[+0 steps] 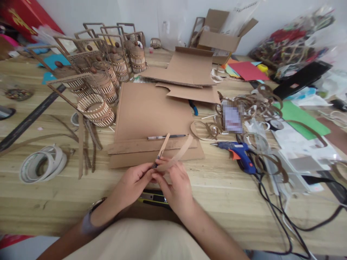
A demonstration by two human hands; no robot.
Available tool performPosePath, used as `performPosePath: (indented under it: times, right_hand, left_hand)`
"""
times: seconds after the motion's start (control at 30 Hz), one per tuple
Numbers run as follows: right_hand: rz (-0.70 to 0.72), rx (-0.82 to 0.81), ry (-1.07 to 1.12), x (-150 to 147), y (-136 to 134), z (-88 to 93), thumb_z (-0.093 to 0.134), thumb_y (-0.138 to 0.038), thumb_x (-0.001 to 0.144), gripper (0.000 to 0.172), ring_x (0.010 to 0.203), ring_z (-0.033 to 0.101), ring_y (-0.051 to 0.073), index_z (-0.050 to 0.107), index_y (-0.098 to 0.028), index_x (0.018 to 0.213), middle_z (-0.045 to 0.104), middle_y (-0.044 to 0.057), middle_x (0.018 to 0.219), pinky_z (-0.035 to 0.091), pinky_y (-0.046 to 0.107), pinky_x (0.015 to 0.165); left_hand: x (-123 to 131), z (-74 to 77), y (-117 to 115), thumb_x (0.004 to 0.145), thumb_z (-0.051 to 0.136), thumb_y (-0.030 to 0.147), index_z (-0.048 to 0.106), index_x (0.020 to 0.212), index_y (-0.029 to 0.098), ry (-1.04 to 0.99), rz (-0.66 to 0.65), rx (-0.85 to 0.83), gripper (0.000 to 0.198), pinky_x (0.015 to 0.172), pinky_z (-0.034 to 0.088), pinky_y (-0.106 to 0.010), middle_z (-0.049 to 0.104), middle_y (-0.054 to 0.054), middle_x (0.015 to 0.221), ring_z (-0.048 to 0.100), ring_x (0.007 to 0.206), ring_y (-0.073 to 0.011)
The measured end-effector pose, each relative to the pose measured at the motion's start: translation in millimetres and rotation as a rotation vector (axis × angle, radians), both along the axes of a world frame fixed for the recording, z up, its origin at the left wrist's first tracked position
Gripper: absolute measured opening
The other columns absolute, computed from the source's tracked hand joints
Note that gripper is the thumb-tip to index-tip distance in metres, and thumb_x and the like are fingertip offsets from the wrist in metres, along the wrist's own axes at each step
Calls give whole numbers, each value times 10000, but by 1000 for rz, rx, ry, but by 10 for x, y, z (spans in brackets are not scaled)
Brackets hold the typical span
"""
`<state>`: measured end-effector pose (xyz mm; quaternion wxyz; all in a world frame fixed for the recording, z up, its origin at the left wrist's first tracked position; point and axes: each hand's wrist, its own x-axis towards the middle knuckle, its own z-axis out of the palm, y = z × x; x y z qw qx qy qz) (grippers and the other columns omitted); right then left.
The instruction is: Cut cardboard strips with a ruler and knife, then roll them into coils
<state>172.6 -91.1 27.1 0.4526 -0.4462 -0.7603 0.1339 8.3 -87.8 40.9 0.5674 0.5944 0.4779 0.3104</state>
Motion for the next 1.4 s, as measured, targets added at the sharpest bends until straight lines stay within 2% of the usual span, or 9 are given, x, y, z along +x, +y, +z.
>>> performPosePath:
  times: [0.27, 0.33, 0.5, 0.73, 0.97, 1.07, 1.17, 1.27, 1.4]
  right_hand:
    - [-1, 125, -70, 10, 2, 6, 592, -136, 914, 154, 940, 735, 198, 656, -249, 997, 781, 24, 962, 546, 390, 918]
    - [-46, 55, -14, 16, -10, 21, 587, -176, 927, 122, 905, 740, 191, 659, -251, 991, 782, 21, 941, 563, 369, 875]
    - [-154, -292, 315, 22, -28, 26, 557, -303, 960, 126, 678, 733, 161, 610, -223, 879, 775, 24, 801, 566, 253, 567]
    - [7, -52, 128, 11, -14, 31, 594, -203, 929, 107, 943, 728, 198, 656, -253, 1002, 766, 46, 982, 599, 353, 805]
    - [44, 169, -11, 24, 69, 83, 637, -118, 886, 180, 969, 705, 214, 636, -248, 1011, 753, 57, 992, 589, 389, 813]
    - [31, 219, -17, 51, 47, 72, 633, -94, 880, 210, 986, 710, 216, 633, -248, 1023, 761, 35, 960, 568, 416, 880]
    - [-30, 160, 26, 82, 5, 64, 605, -134, 906, 163, 959, 718, 214, 649, -261, 997, 763, 19, 943, 549, 440, 922]
    - [-104, -22, 160, 93, -28, 60, 548, -189, 950, 142, 975, 705, 211, 668, -259, 980, 754, 43, 974, 563, 417, 891]
    - [-37, -44, 236, 74, -34, 68, 540, -174, 948, 137, 973, 701, 201, 646, -253, 983, 736, 47, 965, 584, 370, 827]
  left_hand:
    - [22, -35, -20, 986, 458, 391, 682, 1048, 162, -88, -5, -24, 327, 805, 552, -296, 733, -65, 929, 696, 860, -197]
    - [29, -16, -30, 983, 468, 387, 681, 1093, 153, -171, -13, -76, 335, 811, 571, -303, 743, -74, 953, 712, 853, -192]
    - [44, 42, -29, 952, 523, 410, 691, 1096, 134, -238, -38, -191, 354, 809, 595, -321, 757, -80, 902, 733, 847, -203]
    - [31, 70, 49, 978, 477, 414, 665, 1105, 153, -152, -42, -63, 346, 844, 555, -292, 734, -72, 1020, 703, 920, -193]
    - [-43, 244, 53, 1003, 422, 309, 651, 1002, 160, 134, -86, 113, 273, 713, 504, -245, 718, -35, 851, 687, 788, -177]
    - [-38, 284, 61, 1009, 417, 318, 644, 925, 158, 155, -118, 138, 290, 702, 506, -242, 716, -39, 831, 692, 778, -178]
    - [-8, 295, 62, 1008, 424, 319, 648, 935, 157, 77, -119, 113, 286, 727, 533, -237, 728, -44, 842, 711, 802, -177]
    - [12, 315, 64, 999, 433, 295, 659, 937, 157, 22, -140, 60, 273, 756, 551, -237, 742, -48, 865, 726, 836, -175]
    - [1, 352, 103, 986, 456, 304, 669, 914, 164, 69, -158, 55, 265, 750, 529, -239, 741, -38, 870, 709, 837, -172]
